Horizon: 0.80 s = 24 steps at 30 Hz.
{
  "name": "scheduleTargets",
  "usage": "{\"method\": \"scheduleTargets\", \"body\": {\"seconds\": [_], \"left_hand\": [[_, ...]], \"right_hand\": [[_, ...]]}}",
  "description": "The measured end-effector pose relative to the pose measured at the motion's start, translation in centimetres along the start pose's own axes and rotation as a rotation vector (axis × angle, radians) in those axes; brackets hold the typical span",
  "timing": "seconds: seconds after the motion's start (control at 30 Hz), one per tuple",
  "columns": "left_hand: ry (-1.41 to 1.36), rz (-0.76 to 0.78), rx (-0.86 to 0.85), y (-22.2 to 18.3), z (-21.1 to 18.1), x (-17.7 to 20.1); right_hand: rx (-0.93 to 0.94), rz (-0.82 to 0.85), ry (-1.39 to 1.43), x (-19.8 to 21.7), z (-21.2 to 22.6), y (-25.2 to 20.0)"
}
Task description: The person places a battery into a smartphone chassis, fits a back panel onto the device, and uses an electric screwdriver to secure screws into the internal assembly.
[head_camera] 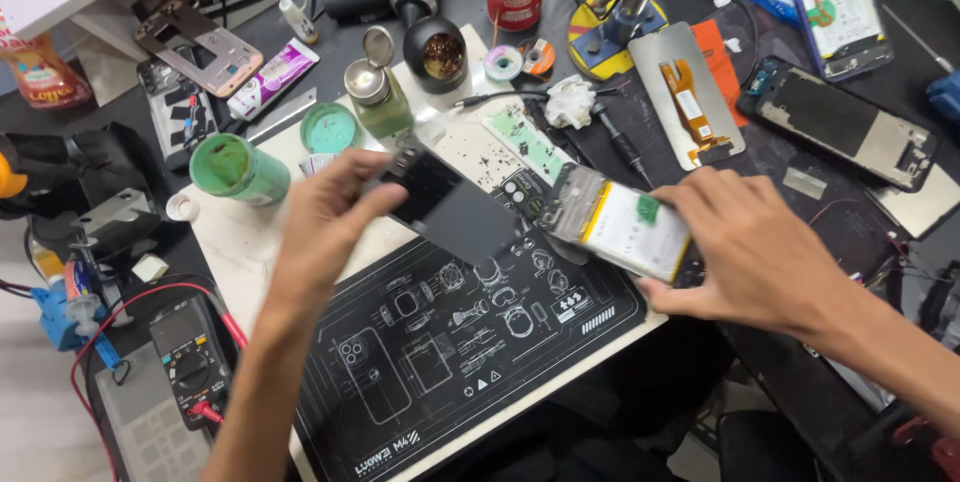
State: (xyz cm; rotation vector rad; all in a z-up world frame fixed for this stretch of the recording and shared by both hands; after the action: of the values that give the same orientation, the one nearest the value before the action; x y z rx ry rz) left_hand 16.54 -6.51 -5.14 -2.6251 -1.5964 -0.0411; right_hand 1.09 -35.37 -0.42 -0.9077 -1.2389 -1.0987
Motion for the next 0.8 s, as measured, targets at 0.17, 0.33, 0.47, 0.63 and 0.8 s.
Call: {"method": "scheduleTargets", "body": {"seconds": [0.17,0.33,0.47,0.63,0.8], "left_hand": [[-0.457,0.037,0.07,-1.0,2.0,3.3],[-0.921,0.233,0.347,-3.5,6.5,-4.2],[-0.969,0.232,0.388,-4.9,7.7,-8.4],[-0.921,0.333,0.438,-5.8,6.6,-12.5],[-0.902,0.335,0.417,-3.9,4.2,-14.9]], "right_hand": [[0.066,0.02,0.018,-2.2,3.4,2.0],[0.09,-0.079,0.089,-1.8,5.3,3.6],[0.03,-0.122,0.163,-1.3,5.3,4.4],[-0.031,-0.139,0.24,-0.6,5.1,4.9],[-0.018,-0.151,0.204,0.6,5.4,4.5]]}}
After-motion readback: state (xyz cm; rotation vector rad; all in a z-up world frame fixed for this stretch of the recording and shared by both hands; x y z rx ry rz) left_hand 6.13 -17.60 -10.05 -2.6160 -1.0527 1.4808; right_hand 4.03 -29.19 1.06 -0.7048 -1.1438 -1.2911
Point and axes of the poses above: each hand's wrist, its own y-axis towards the middle knuckle, its own x-axis out of the back of the hand, z = x × y, the point moved 10 cm from there along y, towards the middle knuckle, and after that the axes turned 4 degrees about x, right-handed, at the moved point
